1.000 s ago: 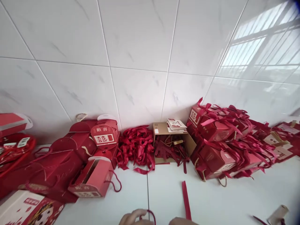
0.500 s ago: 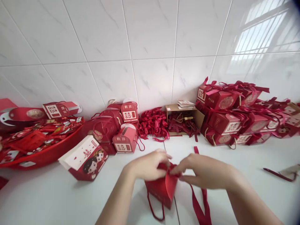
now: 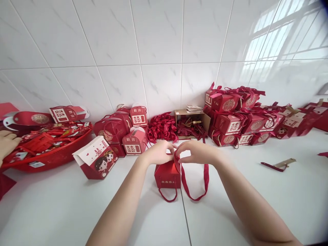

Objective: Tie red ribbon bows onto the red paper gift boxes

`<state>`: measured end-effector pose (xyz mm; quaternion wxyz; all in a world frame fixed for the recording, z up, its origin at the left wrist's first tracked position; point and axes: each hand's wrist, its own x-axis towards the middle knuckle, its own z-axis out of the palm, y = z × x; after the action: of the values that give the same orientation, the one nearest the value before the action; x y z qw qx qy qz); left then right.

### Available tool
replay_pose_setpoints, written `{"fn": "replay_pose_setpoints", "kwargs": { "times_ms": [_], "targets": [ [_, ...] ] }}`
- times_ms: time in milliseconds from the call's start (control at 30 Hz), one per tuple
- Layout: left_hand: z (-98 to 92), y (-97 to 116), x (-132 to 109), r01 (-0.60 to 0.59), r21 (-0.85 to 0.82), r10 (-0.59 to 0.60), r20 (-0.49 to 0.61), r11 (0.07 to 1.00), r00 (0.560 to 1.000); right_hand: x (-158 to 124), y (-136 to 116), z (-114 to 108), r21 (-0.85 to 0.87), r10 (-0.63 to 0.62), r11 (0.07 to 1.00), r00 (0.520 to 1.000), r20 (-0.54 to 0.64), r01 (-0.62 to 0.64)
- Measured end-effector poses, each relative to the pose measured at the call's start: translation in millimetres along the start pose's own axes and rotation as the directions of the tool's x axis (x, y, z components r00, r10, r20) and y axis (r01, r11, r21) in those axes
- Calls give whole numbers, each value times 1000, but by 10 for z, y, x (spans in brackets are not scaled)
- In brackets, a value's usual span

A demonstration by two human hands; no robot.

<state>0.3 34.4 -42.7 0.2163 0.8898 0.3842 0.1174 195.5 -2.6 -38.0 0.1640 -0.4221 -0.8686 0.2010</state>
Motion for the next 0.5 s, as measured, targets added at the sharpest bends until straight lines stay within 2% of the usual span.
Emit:
{"fn": "replay_pose_setpoints", "kwargs": {
  "times_ms": [100, 233, 367, 500],
  "targets": [
    [20, 13, 50, 16, 8, -15, -47, 1000, 999, 67, 84, 16, 63, -30, 997, 999, -45, 33],
    [-23, 53, 135, 19, 126, -6, -109, 992, 994, 149, 157, 52, 72, -21, 997, 994, -111, 29],
    [-66, 58, 175, 36, 247, 14, -198, 968, 980, 231, 160, 166, 135, 55, 990, 983, -175, -32],
    [-103, 12, 134, 31, 335, 64, -269, 942, 961, 323, 84, 364, 191, 122, 979, 951, -285, -69]
  ]
}}
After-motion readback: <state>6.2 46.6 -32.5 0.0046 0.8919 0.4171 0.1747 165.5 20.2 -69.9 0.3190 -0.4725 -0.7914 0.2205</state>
